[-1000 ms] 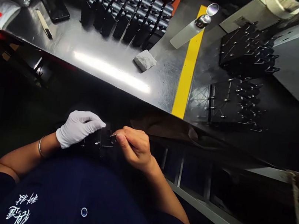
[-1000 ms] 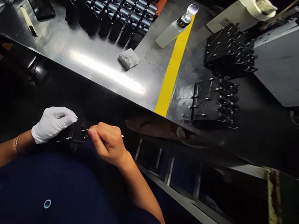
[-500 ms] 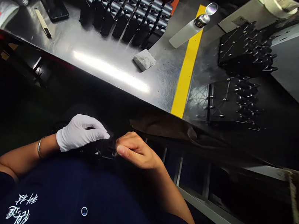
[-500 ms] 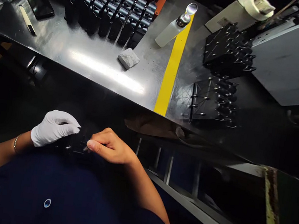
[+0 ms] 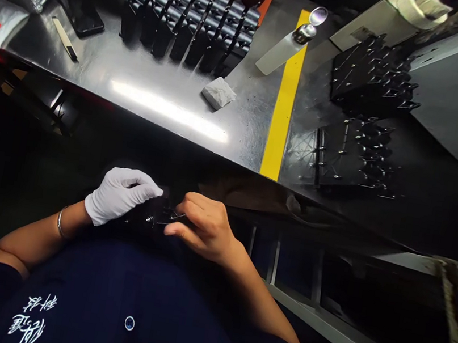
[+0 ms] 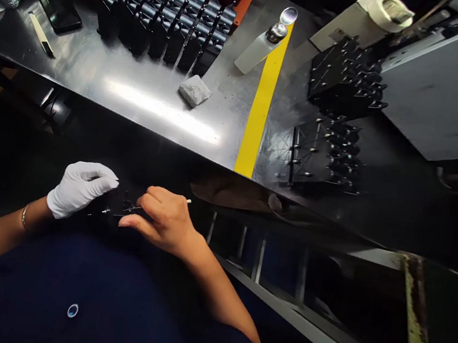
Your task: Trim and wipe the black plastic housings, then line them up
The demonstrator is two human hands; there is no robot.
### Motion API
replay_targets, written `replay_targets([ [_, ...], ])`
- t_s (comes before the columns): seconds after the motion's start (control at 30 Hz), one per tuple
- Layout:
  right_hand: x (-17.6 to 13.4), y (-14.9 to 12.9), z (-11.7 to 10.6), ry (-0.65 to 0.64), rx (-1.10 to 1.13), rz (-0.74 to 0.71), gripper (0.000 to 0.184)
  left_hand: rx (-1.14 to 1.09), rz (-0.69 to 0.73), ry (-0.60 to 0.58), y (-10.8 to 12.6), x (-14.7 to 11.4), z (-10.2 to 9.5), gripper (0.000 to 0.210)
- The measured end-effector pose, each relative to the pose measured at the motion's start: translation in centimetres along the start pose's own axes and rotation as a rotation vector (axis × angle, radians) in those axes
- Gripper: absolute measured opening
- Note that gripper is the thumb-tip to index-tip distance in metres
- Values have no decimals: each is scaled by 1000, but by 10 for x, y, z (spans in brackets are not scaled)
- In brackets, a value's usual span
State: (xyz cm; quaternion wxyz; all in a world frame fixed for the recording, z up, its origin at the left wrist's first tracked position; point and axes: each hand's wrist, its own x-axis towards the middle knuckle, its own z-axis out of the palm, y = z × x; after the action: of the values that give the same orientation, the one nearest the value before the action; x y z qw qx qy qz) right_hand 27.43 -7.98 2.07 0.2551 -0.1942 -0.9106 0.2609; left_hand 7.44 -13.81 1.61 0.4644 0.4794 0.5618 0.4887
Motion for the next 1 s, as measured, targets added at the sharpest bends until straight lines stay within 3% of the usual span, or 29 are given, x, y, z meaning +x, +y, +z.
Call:
replay_targets([
  [0.23, 1, 1, 7, 118, -215, -5, 54, -79, -170, 200, -2, 0, 10, 27],
  [0.47, 1, 4, 9, 215, -259, 6, 52, -67, -269, 250, 3, 2, 14, 34],
  [0.63, 0, 7, 14, 211, -301, 15, 53, -37, -310, 262, 3, 4, 14, 37],
  [0.73, 0, 7, 12, 149, -252, 31, 53, -9, -317, 254, 2, 5, 13, 36],
  [0.9, -2, 8, -2, -257, 123, 20, 51, 21, -343, 144, 4, 9, 11, 36],
  [0.93, -2, 8, -4, -269, 187, 26, 50, 23, -352, 145, 4, 11, 11, 37],
  [1.0, -3, 8, -3, -139, 220, 70, 45, 20, -378, 163, 4, 17, 9, 41],
])
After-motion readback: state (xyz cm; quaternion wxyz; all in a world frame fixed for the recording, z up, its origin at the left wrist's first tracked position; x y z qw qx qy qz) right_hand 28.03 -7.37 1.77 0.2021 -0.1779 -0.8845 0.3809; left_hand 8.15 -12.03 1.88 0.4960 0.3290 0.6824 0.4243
